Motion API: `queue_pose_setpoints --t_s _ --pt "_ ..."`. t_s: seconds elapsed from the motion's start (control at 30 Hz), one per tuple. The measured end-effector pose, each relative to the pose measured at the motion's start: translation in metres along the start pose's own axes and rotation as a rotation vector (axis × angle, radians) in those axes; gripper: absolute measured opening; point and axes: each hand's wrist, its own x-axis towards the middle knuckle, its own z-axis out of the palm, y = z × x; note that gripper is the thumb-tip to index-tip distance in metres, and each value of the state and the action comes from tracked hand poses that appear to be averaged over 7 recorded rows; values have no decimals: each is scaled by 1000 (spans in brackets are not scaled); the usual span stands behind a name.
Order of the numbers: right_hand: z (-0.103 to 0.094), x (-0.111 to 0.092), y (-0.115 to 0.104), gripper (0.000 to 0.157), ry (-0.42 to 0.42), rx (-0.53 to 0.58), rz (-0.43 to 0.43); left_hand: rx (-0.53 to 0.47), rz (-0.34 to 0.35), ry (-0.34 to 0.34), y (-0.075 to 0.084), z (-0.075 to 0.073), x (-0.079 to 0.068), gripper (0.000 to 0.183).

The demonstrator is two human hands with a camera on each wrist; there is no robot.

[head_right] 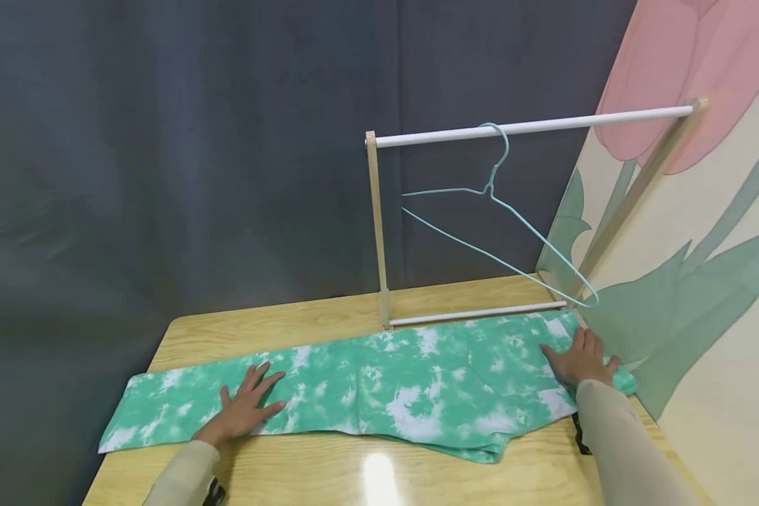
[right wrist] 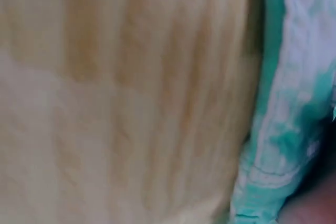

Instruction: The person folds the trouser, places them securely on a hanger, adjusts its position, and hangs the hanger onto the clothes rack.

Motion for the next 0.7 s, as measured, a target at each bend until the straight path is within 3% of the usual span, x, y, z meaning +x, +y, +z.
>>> queue_pose_setpoints --t_s 0.2,0.4,0.57,0.7 --pt "15 -9 -18 106 63 8 -63 21 -102 1 -17 3 -13 78" --pt "32 -22 -38 111 -109 -46 -130 60 -129 -57 -24 -2 -14 79" --pt "34 -26 -38 111 -131 -45 -121 74 -116 -81 -23 -12 -9 83" --pt "30 -30 -36 111 -128 -47 -123 76 -36 -29 -23 -13 -12 89"
